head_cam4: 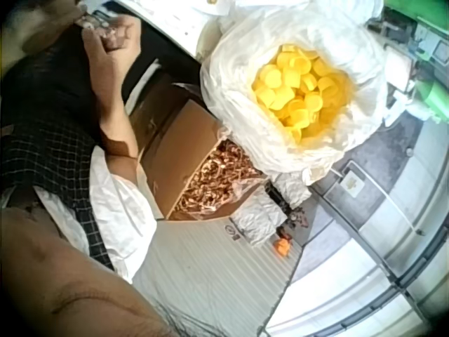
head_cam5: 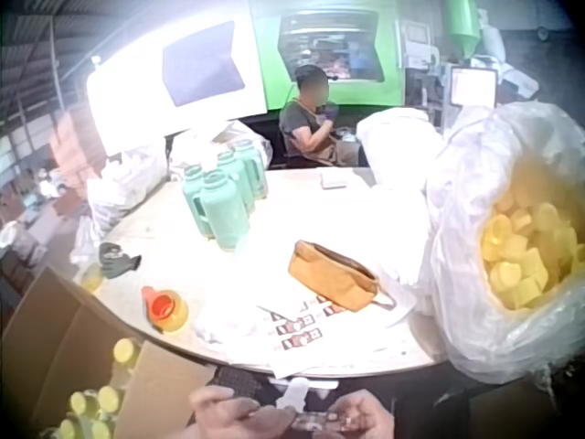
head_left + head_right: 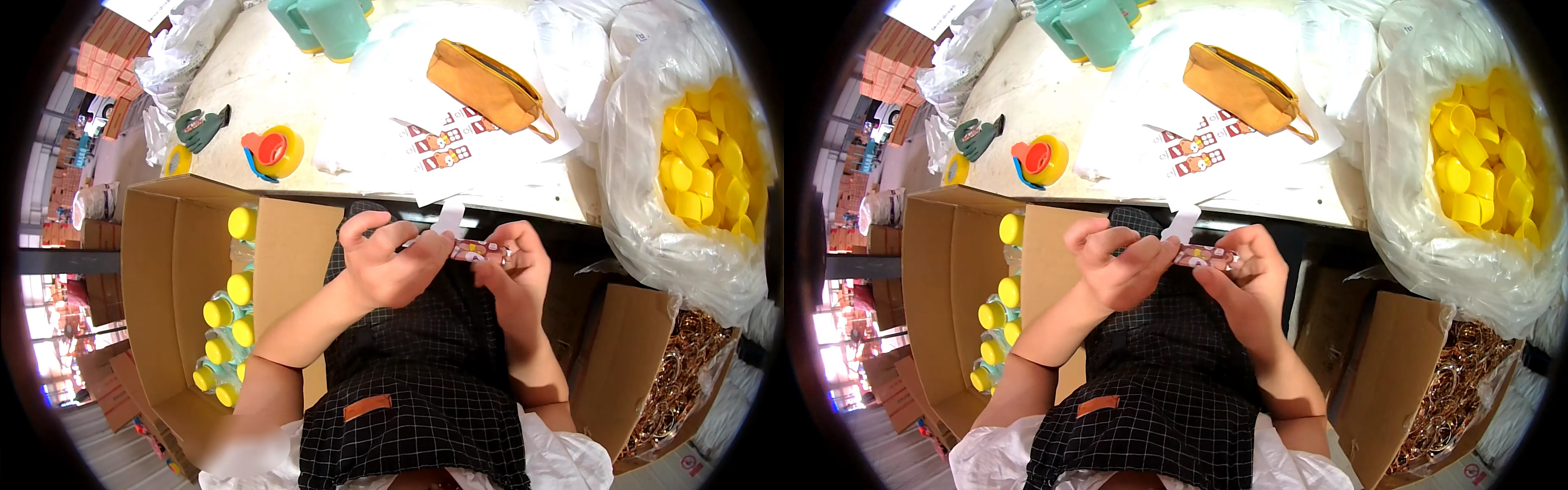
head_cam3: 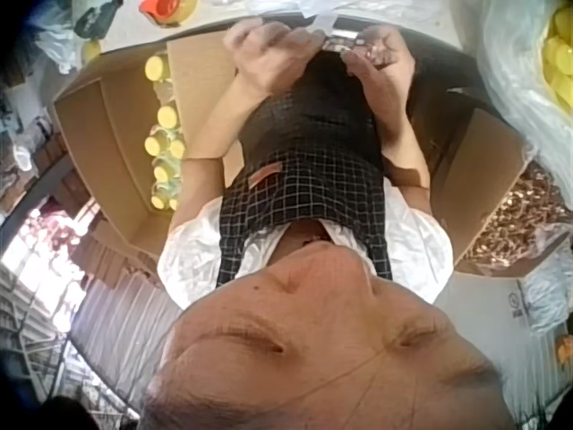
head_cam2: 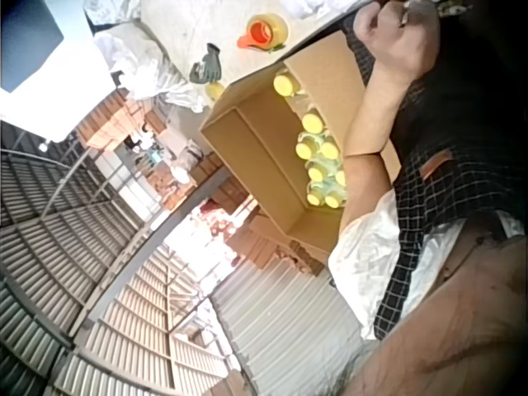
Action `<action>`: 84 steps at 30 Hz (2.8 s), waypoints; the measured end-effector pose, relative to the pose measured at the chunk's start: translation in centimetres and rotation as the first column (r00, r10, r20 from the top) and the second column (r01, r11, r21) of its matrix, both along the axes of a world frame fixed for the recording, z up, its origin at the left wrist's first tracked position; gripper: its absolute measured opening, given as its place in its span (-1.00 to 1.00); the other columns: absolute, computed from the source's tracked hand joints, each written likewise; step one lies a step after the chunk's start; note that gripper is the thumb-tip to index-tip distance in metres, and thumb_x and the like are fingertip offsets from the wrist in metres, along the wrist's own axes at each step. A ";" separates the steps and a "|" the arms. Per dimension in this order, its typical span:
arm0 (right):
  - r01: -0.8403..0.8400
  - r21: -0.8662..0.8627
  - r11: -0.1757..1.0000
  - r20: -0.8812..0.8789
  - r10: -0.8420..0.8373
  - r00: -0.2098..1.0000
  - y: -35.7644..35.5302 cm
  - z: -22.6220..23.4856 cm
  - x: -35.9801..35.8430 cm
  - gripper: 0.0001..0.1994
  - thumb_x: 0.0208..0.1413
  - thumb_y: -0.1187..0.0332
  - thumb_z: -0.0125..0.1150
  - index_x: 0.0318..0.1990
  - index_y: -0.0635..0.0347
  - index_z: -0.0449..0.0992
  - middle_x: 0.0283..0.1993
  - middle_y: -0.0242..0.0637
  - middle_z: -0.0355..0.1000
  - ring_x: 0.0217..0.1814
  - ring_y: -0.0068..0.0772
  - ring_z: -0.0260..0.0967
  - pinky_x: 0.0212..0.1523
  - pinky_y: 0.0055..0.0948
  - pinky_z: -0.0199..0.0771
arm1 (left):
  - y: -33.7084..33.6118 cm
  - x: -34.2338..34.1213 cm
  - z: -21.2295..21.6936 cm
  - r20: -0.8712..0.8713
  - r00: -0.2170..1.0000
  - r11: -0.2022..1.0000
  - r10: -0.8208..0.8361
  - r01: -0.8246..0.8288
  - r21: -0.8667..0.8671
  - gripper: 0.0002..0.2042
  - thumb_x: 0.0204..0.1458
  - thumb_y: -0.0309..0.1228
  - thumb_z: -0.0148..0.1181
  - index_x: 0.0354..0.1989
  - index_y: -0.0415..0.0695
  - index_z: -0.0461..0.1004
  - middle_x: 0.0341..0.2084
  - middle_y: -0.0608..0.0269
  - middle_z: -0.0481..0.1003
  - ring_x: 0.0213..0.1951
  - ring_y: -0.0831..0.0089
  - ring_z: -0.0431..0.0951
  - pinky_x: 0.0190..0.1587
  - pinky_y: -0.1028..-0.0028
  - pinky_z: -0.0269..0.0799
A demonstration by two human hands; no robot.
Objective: The person assembles teal plastic containers by screwing yellow lids onto them and placing them into a cardboard box. They then retrieve a small yellow pouch, open it, and remove a sheet of stickers, peeling off individual stickers one by one.
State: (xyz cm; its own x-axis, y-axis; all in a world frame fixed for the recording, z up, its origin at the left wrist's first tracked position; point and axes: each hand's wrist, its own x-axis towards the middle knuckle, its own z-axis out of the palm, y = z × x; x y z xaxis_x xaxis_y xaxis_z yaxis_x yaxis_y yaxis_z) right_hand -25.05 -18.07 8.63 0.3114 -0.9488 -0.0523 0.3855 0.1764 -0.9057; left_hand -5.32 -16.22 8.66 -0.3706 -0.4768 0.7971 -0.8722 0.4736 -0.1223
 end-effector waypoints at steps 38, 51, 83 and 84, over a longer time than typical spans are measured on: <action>-0.134 0.021 0.991 -0.122 0.136 0.983 -0.6 -2.2 2.2 -0.94 0.21 0.54 0.24 -0.19 0.28 0.51 -0.33 -0.37 0.55 -0.34 -0.70 0.43 -0.35 -0.65 0.42 | -0.1 2.5 -0.4 -0.201 0.978 0.917 -0.057 0.131 0.377 -0.69 -0.30 -0.43 0.45 -0.29 0.15 0.69 -0.27 0.59 0.54 -0.22 0.44 0.41 0.13 0.10 0.23; -0.192 0.238 0.952 0.016 0.194 0.981 -0.8 -2.8 2.5 -0.92 0.24 0.45 0.18 -0.19 0.26 0.51 -0.36 -0.34 0.56 -0.35 -0.65 0.47 -0.37 -0.65 0.38 | 1.0 2.4 0.0 -0.035 0.999 0.935 -0.005 0.017 0.355 -0.69 -0.29 -0.39 0.41 -0.26 0.14 0.69 -0.22 0.63 0.56 -0.25 0.53 0.46 0.19 0.12 0.22; -0.024 0.112 0.993 0.035 0.020 0.999 -0.2 -4.5 2.5 -0.85 0.31 0.46 0.15 -0.09 0.33 0.57 -0.28 -0.32 0.57 -0.35 -0.65 0.43 -0.27 -0.64 0.46 | 0.8 0.1 -2.3 -0.359 0.933 0.902 0.034 0.126 0.413 -0.63 -0.29 -0.64 0.36 -0.22 0.00 0.61 -0.25 0.42 0.58 -0.27 0.36 0.49 -0.02 0.29 0.30; -0.017 0.123 0.992 0.041 0.012 0.999 -0.1 -4.7 2.7 -0.85 0.31 0.46 0.15 -0.10 0.33 0.57 -0.29 -0.32 0.57 -0.35 -0.65 0.43 -0.28 -0.64 0.46 | 0.9 0.1 -2.3 -0.330 0.944 0.914 0.028 0.110 0.392 -0.61 -0.30 -0.64 0.35 -0.21 0.02 0.61 -0.24 0.44 0.58 -0.27 0.37 0.49 -0.01 0.27 0.29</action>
State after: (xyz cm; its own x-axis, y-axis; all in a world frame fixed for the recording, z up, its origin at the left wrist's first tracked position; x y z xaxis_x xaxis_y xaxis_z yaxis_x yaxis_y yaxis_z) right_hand -22.39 -18.12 3.97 0.3296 -0.9313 -0.1553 0.4174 0.2913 -0.8607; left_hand -5.22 -15.31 6.33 -0.1529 -0.7694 0.6203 -0.8093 0.4577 0.3683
